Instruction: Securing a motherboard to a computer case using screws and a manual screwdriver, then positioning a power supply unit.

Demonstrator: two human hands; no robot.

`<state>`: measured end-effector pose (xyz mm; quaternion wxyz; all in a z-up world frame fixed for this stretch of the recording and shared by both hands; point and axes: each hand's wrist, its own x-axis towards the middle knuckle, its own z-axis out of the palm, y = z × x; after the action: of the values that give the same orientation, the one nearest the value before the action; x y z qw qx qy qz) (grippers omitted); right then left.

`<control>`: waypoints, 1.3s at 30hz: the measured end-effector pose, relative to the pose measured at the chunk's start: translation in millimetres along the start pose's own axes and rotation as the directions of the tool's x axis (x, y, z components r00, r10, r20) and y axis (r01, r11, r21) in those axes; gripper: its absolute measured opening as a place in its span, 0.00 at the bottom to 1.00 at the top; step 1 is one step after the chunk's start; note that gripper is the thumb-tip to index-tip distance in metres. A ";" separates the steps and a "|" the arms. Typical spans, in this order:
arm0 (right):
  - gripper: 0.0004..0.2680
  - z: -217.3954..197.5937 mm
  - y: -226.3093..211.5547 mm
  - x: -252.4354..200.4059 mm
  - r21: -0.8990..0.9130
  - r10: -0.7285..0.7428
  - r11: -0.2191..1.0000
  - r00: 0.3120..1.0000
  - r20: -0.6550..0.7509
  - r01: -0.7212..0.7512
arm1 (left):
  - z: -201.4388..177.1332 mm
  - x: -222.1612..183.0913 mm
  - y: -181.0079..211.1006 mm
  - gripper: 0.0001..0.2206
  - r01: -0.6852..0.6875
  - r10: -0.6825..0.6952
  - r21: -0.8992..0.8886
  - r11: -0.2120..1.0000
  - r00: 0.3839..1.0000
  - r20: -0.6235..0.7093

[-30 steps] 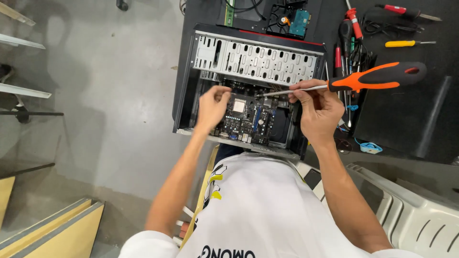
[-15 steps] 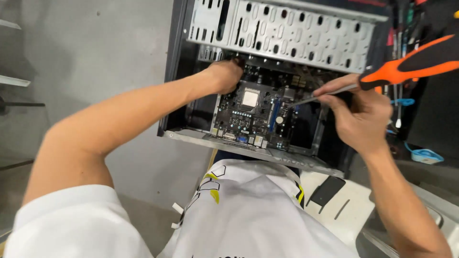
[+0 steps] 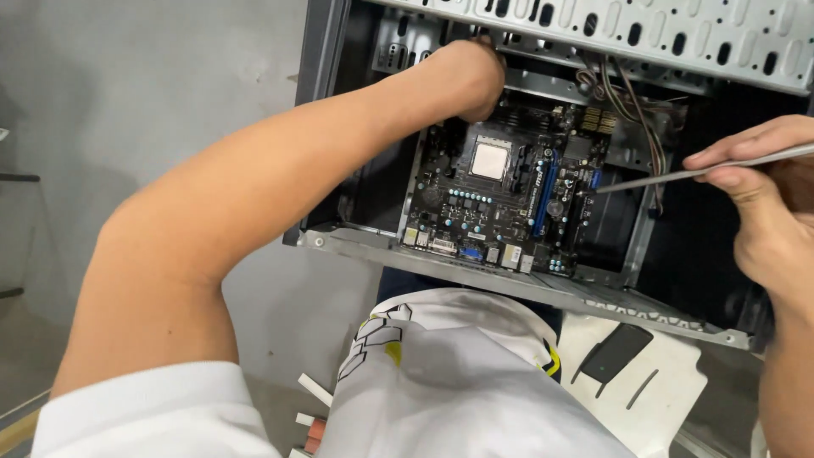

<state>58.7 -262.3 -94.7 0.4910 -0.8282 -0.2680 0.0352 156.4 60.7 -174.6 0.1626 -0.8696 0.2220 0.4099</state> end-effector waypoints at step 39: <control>0.10 174.7 -40.3 76.1 0.330 -0.303 0.939 0.680 0.668 0.094 | 14.8 90.4 1.4 0.22 0.278 -0.157 -0.567 0.775 0.954 0.254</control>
<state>51.0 -72.0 -135.6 0.4581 -0.6410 -0.5177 0.3335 197.3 43.6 -254.8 -0.0522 -0.8524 -0.0376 0.5190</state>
